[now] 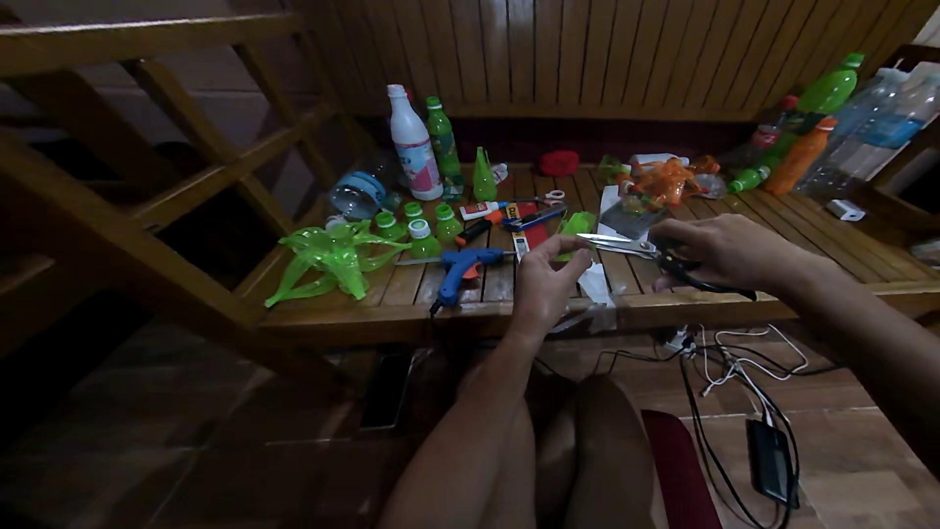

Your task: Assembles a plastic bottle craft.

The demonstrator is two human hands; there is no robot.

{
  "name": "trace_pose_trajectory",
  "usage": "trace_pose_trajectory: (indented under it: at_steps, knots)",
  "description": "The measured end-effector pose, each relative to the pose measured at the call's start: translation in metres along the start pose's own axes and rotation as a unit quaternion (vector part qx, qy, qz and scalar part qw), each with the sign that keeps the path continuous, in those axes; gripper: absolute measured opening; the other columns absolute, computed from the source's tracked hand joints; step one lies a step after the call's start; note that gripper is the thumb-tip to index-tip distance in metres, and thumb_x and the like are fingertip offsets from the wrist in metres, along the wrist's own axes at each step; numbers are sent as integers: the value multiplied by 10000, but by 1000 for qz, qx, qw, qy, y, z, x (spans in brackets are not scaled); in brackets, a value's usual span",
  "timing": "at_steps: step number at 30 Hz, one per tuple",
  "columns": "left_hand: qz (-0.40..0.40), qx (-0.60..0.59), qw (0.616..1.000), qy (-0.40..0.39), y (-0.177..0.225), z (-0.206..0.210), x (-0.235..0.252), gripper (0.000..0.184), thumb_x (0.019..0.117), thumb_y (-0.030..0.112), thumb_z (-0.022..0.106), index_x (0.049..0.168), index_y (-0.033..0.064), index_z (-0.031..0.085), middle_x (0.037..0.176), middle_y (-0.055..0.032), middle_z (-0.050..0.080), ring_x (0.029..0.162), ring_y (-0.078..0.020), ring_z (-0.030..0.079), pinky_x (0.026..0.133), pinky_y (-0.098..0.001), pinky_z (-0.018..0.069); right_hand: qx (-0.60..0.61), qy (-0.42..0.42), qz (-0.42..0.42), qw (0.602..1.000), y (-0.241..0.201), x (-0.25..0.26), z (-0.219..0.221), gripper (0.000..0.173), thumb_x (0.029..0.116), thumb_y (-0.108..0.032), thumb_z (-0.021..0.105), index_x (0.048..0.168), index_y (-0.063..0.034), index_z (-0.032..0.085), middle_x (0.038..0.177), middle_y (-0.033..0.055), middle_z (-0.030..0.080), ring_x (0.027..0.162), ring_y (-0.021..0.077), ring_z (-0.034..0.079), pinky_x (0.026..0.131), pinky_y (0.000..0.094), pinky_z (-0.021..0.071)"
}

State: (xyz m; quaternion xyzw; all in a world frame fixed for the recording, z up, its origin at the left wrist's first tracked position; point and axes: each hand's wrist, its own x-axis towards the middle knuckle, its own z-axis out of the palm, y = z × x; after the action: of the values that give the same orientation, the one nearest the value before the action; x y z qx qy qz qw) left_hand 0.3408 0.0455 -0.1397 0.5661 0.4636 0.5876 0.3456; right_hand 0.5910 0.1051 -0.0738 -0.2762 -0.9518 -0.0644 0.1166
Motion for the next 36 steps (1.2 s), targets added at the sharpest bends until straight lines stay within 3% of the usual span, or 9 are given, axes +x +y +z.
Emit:
trace_pose_trajectory:
  at_steps: [7,11,14,17,19,22,25,33,36]
  knots:
    - [-2,-2,1000,-2,0,0,0,113,1001,111,663,1081,39,698,985,-41,716,824,-81,670,737,-251,555,11,48,-23,999,4,-1,8,588,902,-530,672,1158,-1,664,714,124,639,588,289,624,559,492,513]
    - [-1,-18,1000,2,-1,1,0,98,995,89,665,1069,30,688,955,-37,709,800,-74,667,727,-240,556,95,22,63,993,2,0,8,670,901,-556,670,1254,10,604,864,153,661,736,311,644,670,541,522]
    - [-9,-13,1000,5,-1,1,1,117,999,99,663,1084,21,684,962,-56,714,803,-92,677,735,-261,563,165,24,141,976,4,2,7,614,958,-482,643,1315,10,556,893,133,633,749,240,600,675,468,508]
    - [-21,6,1000,14,0,-2,2,145,1000,112,666,1110,19,684,1002,-66,712,833,-107,680,763,-291,568,198,20,250,948,19,-3,11,534,1019,-362,625,1366,24,500,971,214,629,814,317,615,743,531,509]
    - [-26,10,999,20,-1,-7,4,153,1003,122,666,1120,27,684,1023,-62,716,846,-104,667,768,-290,549,189,-12,286,939,29,-12,18,531,1005,-293,673,1370,54,506,1050,269,650,919,394,649,841,592,515]
    - [-23,-1,999,22,-6,-15,9,148,1009,111,651,1117,11,676,997,-73,736,833,-117,702,770,-287,578,148,-83,310,936,38,-25,38,529,952,-296,750,1325,32,568,1077,264,673,987,430,664,884,636,511]
    - [-35,-4,999,18,-8,-15,9,148,1017,106,635,1124,11,674,976,-73,738,817,-118,705,757,-280,579,118,-150,349,918,43,-24,59,527,975,-311,720,1379,-16,553,1145,263,673,1071,457,652,925,653,490]
    - [-87,-42,995,0,-10,-14,18,188,1024,95,617,1165,-20,665,1009,-100,746,865,-142,717,807,-296,579,128,-233,293,918,48,5,68,546,962,-145,729,1436,26,520,1342,299,578,1231,452,575,1052,582,441]
    - [-93,-68,993,-4,-1,-12,13,175,1029,90,606,1164,-10,652,1003,-83,747,847,-133,720,786,-281,588,87,-165,270,945,36,7,59,462,970,-167,716,1395,-24,604,1320,278,597,1190,465,596,998,657,456]
